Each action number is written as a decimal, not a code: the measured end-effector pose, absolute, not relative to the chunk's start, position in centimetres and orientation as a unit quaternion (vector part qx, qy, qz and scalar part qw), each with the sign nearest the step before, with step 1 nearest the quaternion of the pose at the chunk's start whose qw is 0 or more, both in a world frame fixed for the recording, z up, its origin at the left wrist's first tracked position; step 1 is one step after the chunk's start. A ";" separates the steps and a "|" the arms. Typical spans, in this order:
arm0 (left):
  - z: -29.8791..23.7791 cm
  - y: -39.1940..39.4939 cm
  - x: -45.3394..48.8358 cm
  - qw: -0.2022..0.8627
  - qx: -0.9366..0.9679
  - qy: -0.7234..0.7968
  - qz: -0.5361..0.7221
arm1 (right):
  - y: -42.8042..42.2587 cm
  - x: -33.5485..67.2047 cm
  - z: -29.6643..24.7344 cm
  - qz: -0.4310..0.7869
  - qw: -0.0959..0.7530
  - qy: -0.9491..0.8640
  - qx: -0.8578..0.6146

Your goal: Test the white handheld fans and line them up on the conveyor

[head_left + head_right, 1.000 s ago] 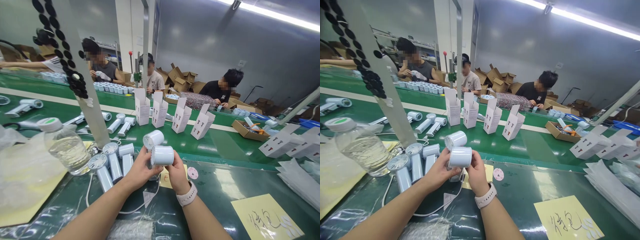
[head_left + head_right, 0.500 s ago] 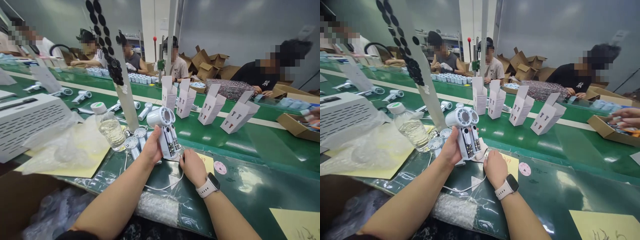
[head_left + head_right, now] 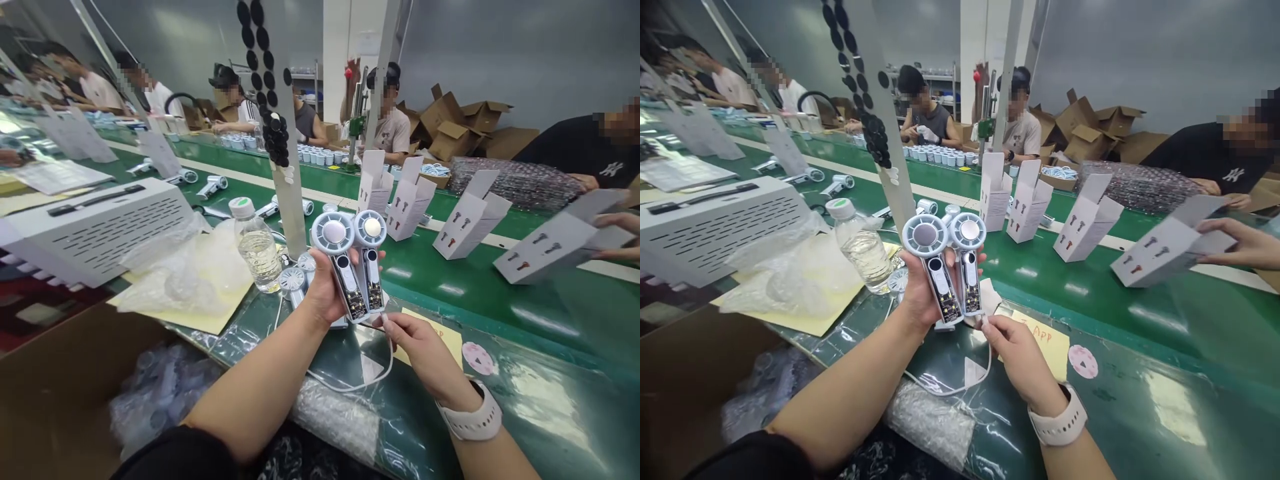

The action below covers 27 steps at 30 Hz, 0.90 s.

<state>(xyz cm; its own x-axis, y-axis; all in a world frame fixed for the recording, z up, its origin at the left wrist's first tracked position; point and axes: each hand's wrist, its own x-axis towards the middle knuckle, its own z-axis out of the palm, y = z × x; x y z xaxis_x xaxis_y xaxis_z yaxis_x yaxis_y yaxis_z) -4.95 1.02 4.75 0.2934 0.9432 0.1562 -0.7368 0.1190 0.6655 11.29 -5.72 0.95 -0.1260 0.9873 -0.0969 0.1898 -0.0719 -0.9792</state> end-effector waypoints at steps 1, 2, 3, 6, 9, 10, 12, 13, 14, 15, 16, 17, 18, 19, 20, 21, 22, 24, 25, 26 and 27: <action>4.6 1.1 -4.9 0.729 0.337 0.155 0.576 | -6.0 10.9 1.1 0.506 0.397 -0.563 -0.519; 4.4 1.2 -4.9 0.726 0.341 0.156 0.577 | -6.2 10.5 1.2 0.511 0.401 -0.570 -0.504; 4.2 1.3 -4.8 0.724 0.344 0.155 0.577 | -6.5 10.0 1.4 0.515 0.404 -0.576 -0.489; 3.9 1.4 -4.7 0.727 0.356 0.148 0.567 | -7.4 8.8 1.5 0.517 0.423 -0.584 -0.461; 3.9 1.3 -4.7 0.725 0.370 0.148 0.562 | -8.1 7.9 1.3 0.520 0.461 -0.561 -0.450; 3.9 1.2 -4.6 0.719 0.375 0.149 0.566 | -8.2 7.6 1.1 0.529 0.472 -0.548 -0.445; 3.7 1.0 -4.4 0.701 0.385 0.153 0.580 | -8.4 7.0 0.6 0.550 0.495 -0.512 -0.436; 3.6 0.9 -4.3 0.692 0.388 0.157 0.588 | -8.4 6.7 0.4 0.560 0.509 -0.491 -0.433; 3.5 0.9 -4.1 0.683 0.389 0.162 0.596 | -8.4 6.5 0.2 0.566 0.521 -0.472 -0.430; 3.3 0.8 -4.0 0.677 0.390 0.168 0.602 | -8.4 6.3 0.0 0.567 0.530 -0.460 -0.430; 3.2 0.8 -3.9 0.673 0.389 0.172 0.605 | -8.4 6.3 0.0 0.561 0.535 -0.459 -0.433; 3.2 0.7 -3.9 0.674 0.386 0.175 0.605 | -8.4 6.5 0.0 0.549 0.533 -0.471 -0.439; 3.2 0.7 -3.9 0.681 0.379 0.176 0.602 | -8.3 6.7 0.1 0.534 0.523 -0.493 -0.447; 3.3 0.7 -3.9 0.691 0.368 0.173 0.598 | -8.3 7.0 0.3 0.515 0.510 -0.517 -0.455; 3.4 0.8 -3.9 0.704 0.351 0.166 0.595 | -8.4 7.3 0.5 0.495 0.498 -0.541 -0.462; 3.6 0.8 -4.0 0.717 0.331 0.156 0.593 | -8.4 7.6 0.7 0.475 0.492 -0.561 -0.466; 3.8 0.8 -4.0 0.731 0.311 0.142 0.591 | -8.4 7.8 0.9 0.458 0.490 -0.576 -0.467; 4.2 0.8 -4.2 0.751 0.280 0.115 0.587 | -8.4 8.0 1.0 0.438 0.498 -0.582 -0.471; 4.4 0.8 -4.2 0.758 0.273 0.105 0.583 | -8.4 7.9 0.9 0.438 0.502 -0.576 -0.474; 4.5 0.8 -4.2 0.763 0.271 0.097 0.578 | -8.4 7.9 0.8 0.442 0.503 -0.567 -0.480; 4.5 0.8 -4.3 0.766 0.275 0.093 0.574 | -8.4 7.8 0.7 0.450 0.502 -0.556 -0.486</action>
<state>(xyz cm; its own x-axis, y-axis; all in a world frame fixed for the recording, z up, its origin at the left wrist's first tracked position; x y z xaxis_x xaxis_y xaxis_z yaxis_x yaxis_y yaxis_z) -4.30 0.79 4.52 0.3246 0.9300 0.1725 -0.8273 0.1908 0.5283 7.82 -8.35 0.68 -0.0225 0.9924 0.1207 0.0883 0.1223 -0.9886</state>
